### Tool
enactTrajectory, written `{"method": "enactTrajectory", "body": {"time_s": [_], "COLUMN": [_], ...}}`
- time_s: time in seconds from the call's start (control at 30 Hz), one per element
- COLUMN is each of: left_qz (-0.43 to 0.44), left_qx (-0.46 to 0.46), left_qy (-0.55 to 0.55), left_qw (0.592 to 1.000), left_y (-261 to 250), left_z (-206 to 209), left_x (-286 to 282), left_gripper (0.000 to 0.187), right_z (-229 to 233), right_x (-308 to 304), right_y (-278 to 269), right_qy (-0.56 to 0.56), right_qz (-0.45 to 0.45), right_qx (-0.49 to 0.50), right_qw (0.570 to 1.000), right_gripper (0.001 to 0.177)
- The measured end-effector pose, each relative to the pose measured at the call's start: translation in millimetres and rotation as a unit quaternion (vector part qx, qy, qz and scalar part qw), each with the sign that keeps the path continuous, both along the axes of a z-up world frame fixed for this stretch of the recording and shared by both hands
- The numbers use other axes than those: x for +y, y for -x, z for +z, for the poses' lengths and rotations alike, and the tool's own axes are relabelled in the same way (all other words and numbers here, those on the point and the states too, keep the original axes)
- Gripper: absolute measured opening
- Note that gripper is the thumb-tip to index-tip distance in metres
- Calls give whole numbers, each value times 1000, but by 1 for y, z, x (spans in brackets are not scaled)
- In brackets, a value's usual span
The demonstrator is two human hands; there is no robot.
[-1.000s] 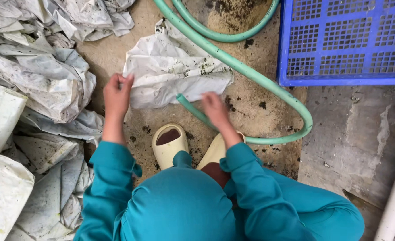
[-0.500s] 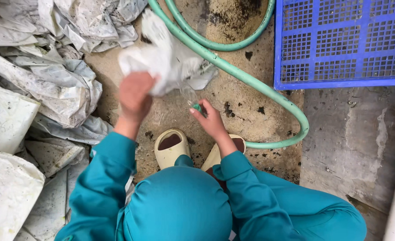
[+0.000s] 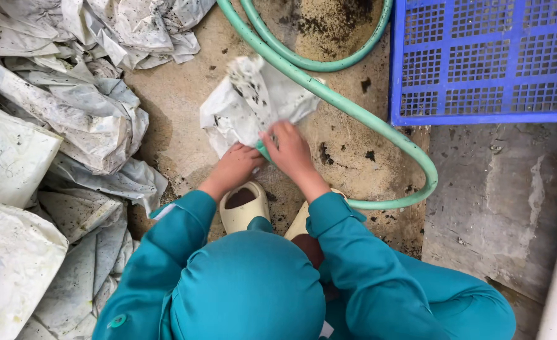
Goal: The person sits on the floor and uses a green hose to spray water onto a white cloth. They rub the cloth with their hands to clean it, then shake it out and place it aside. The person repeats this process with another white cloth.
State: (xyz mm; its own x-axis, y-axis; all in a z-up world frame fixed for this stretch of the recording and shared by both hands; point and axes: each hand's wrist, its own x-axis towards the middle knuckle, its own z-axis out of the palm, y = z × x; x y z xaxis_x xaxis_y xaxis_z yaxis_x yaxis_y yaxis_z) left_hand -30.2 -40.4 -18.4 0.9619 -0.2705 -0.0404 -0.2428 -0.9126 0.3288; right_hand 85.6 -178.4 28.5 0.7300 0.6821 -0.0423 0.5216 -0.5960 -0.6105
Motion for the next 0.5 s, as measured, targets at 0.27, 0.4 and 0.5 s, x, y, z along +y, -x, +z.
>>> {"method": "enactTrajectory", "body": {"time_s": [0.27,0.4,0.5], "left_qz": [-19,140,175], "left_qx": [-68,-69,-105], "left_qy": [-40,-154,-119], "left_qw": [997,976,972], "left_y": [18,31,17], "left_z": [-13,-24,-18], "left_x": [33,63,70], "left_gripper": [8,14,13], "right_z": [43,-3,-65], "right_x": [63,24,0], "right_y": [-41,-61,-59], "right_qy": [51,67,-26], "right_qz": [-24,-250,-257], "right_qx": [-150,207,212], "right_qw": [987,944,943], "right_gripper": [45,61,22]}}
